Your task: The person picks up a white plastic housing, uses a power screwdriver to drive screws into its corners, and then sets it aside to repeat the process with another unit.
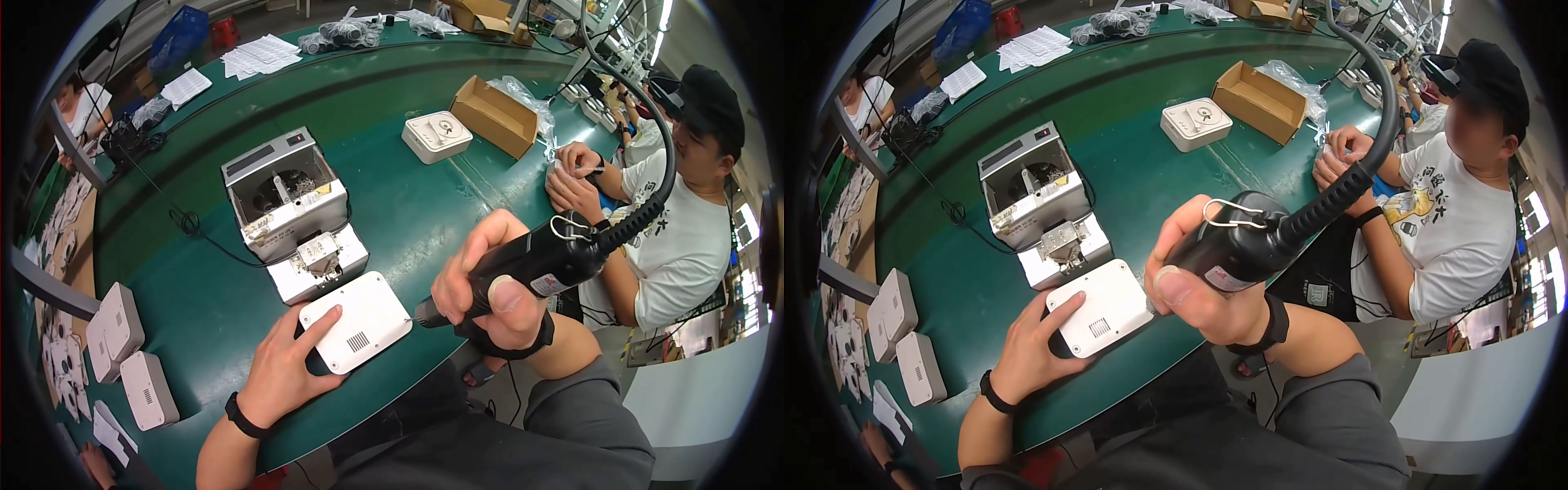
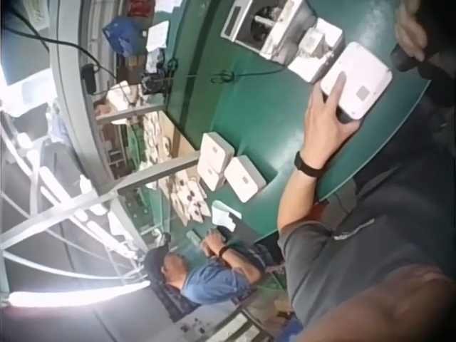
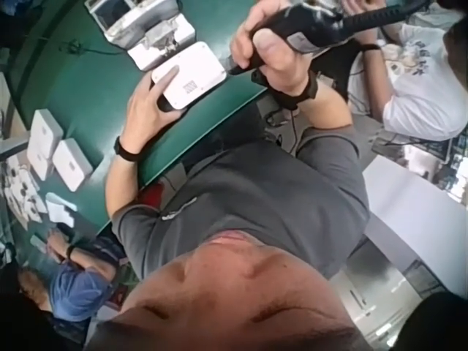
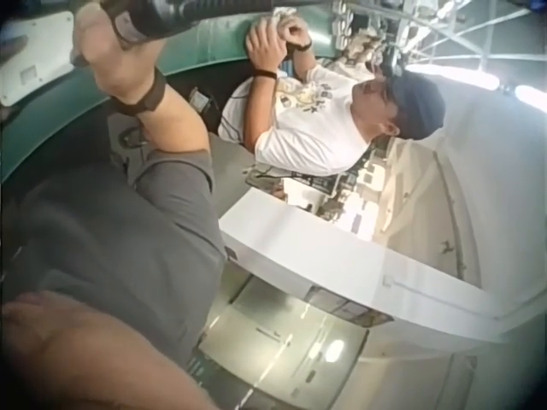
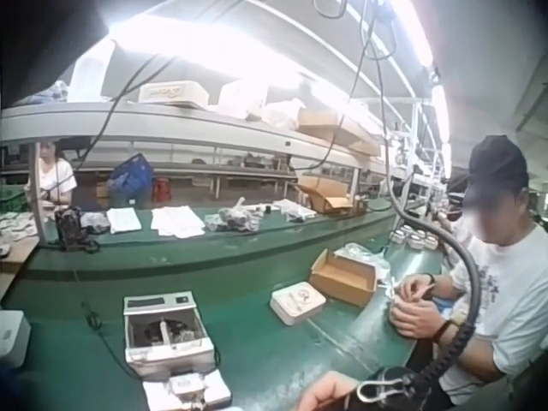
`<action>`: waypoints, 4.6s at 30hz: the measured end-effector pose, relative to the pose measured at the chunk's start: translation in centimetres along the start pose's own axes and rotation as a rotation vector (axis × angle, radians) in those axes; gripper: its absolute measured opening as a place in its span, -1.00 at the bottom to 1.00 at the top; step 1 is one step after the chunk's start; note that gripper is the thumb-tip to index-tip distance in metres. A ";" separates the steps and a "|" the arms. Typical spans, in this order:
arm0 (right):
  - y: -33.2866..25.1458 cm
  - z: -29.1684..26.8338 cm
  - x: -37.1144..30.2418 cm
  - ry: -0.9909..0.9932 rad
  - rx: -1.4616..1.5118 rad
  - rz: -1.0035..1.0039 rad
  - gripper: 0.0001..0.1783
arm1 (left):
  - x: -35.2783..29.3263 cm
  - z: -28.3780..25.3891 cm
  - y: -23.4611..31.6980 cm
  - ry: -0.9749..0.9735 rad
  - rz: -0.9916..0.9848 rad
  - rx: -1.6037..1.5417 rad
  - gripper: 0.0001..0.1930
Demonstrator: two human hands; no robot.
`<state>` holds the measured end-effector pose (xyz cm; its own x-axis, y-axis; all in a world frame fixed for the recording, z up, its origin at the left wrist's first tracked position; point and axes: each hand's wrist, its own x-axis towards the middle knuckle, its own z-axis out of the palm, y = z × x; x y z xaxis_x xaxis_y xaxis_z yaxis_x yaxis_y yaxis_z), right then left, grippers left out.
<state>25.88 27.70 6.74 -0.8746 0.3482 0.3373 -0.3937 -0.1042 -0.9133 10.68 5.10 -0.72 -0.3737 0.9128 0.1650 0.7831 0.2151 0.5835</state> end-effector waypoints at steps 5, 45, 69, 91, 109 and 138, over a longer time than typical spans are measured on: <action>0.5 0.1 0.3 -0.013 -0.020 0.015 -0.50 | 0.2 0.1 -0.1 -0.009 -0.007 -0.010 -0.14; -2.3 7.0 1.3 0.007 -0.077 0.061 -0.36 | -0.8 0.3 -1.9 0.034 0.009 -0.035 -0.09; -0.4 6.5 -0.2 -0.058 -0.053 0.182 -0.33 | -1.0 0.4 -1.9 0.045 0.002 -0.053 -0.13; -0.5 8.7 3.6 -0.182 0.080 -0.112 -0.51 | -1.5 1.2 -1.5 0.098 0.009 -0.076 -0.16; 2.3 9.4 1.4 -0.415 0.225 -0.048 -0.30 | -1.7 1.9 -2.1 0.150 0.028 -0.033 -0.18; 1.1 -0.5 -6.4 -0.451 -0.111 -0.247 -0.61 | 2.3 0.6 0.9 -0.326 -0.267 -0.676 -0.27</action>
<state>31.20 25.81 3.49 -0.8041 -0.0885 0.5879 -0.5925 0.0383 -0.8046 10.81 7.63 -0.35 -0.2601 0.9381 -0.2287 0.1771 0.2792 0.9438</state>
